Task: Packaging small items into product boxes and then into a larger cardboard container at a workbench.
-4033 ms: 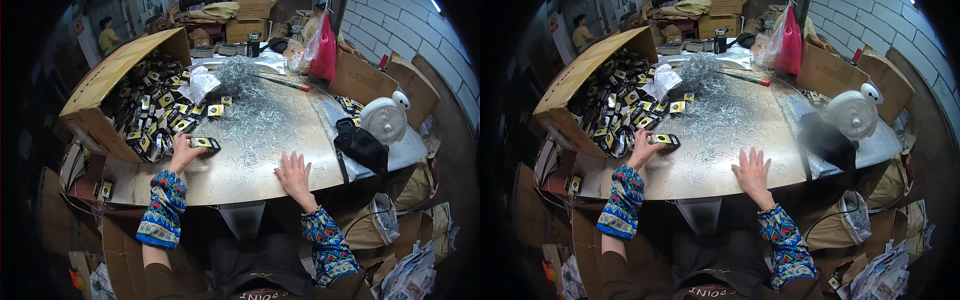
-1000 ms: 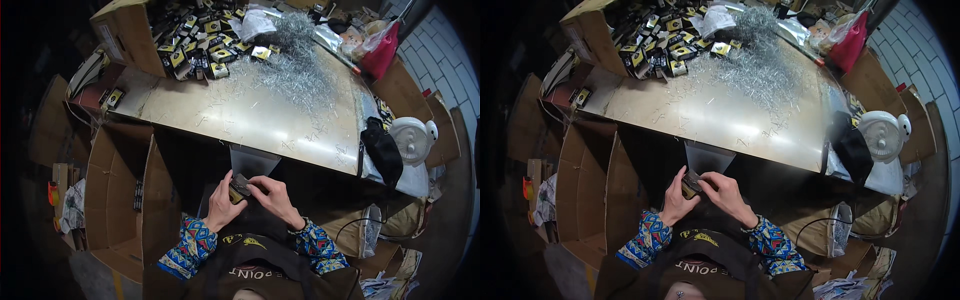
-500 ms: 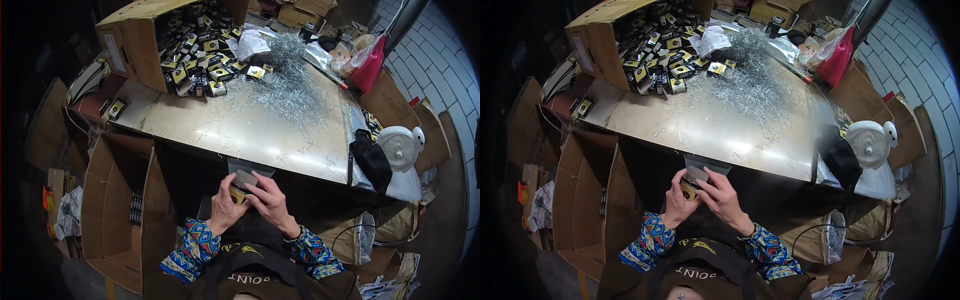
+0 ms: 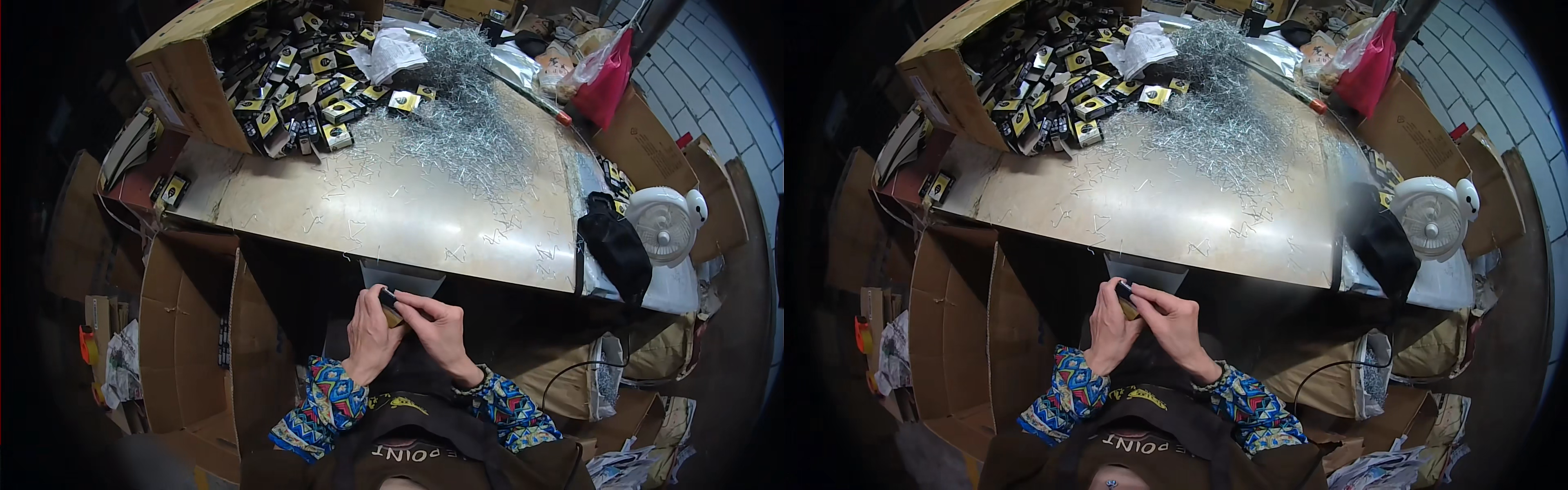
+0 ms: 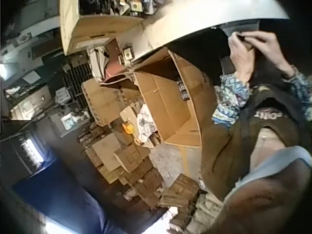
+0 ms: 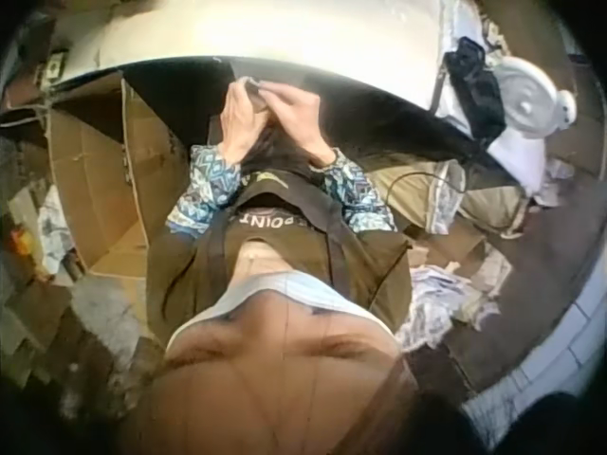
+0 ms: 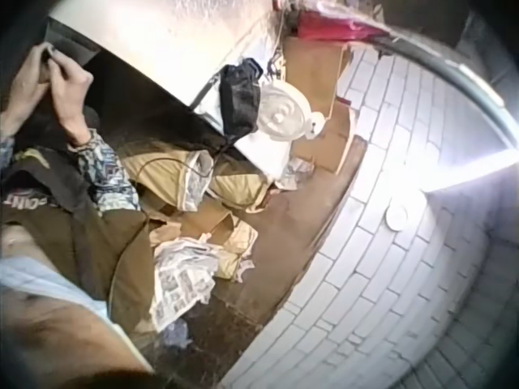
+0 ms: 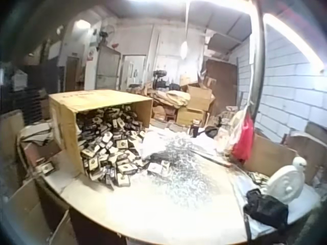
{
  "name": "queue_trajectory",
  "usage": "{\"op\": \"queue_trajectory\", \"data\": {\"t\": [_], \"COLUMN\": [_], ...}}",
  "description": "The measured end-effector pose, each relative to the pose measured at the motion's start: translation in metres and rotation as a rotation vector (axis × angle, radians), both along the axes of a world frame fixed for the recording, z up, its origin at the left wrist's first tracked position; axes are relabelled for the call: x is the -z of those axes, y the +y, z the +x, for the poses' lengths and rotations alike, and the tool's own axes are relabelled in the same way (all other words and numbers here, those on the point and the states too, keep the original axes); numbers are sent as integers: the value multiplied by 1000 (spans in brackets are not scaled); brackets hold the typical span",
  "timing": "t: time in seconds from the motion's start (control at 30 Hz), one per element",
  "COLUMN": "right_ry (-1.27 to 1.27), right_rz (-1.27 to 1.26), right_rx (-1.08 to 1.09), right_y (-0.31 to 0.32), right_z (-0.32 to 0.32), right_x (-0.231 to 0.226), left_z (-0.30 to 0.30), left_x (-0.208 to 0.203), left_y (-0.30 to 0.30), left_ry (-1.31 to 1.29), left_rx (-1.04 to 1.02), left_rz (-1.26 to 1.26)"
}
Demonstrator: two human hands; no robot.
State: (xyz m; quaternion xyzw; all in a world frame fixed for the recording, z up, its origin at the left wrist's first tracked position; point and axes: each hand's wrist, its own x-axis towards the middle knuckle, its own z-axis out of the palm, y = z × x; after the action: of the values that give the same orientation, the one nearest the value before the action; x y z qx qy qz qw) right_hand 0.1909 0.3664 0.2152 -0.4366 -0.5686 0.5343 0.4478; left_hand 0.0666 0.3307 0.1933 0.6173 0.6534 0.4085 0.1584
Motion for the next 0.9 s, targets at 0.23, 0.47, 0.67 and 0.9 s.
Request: {"op": "queue_trajectory", "data": {"t": [0.23,0.47,0.67,0.9], "right_ry": [-78,-379,-374,-439], "right_rz": [74,889,662,632], "right_rx": [49,19,37,102], "right_y": [5,4,40,54], "right_z": [-3,-20,6,25], "right_x": [-2,7,10,3], "left_z": [-1,-12,-59,-342], "left_x": [4,-13,-14,-36], "left_y": [10,3,44,108], "left_ry": [-20,-137,47,709], "left_rx": [20,-81,28,-807], "left_rz": [22,-135,-21,-165]}}
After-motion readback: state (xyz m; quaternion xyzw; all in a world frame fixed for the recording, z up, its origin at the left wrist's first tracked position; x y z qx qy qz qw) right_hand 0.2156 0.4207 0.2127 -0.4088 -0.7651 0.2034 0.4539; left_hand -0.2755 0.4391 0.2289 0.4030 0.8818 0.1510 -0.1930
